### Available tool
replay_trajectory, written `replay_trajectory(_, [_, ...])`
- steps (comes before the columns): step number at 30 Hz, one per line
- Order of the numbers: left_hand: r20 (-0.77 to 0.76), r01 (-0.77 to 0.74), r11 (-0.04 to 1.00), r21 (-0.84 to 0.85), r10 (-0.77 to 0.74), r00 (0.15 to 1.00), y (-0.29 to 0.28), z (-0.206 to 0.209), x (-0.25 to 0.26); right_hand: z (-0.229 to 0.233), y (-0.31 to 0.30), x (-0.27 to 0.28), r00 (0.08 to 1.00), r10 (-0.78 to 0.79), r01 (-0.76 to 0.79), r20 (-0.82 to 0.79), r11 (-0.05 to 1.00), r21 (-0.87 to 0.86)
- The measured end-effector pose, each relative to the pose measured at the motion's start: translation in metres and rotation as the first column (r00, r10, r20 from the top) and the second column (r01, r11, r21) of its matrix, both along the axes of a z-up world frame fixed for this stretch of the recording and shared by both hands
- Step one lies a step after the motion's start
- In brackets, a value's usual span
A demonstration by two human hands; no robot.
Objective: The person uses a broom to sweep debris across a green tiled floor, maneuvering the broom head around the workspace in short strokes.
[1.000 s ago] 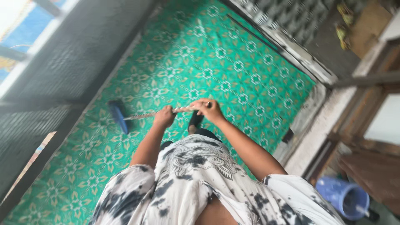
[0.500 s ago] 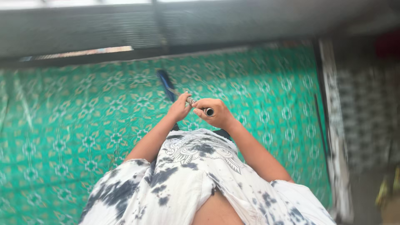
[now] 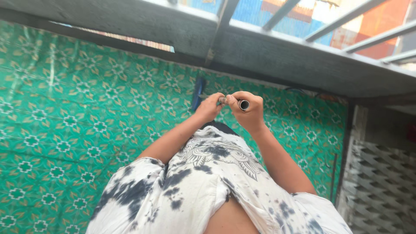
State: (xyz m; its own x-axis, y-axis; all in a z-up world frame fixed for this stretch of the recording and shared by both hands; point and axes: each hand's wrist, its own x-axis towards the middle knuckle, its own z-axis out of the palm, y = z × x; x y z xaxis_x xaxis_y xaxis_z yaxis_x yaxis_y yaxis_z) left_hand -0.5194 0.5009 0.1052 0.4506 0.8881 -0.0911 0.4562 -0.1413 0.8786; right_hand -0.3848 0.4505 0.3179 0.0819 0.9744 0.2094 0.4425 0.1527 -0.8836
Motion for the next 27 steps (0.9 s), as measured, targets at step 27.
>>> replay_trajectory(27, [-0.223,0.476,0.871,0.123,-0.443,0.868,0.273,-0.056,-0.099,-0.032,0.249,-0.106,0.981,-0.173,0.151,-0.087,0.965,-0.213])
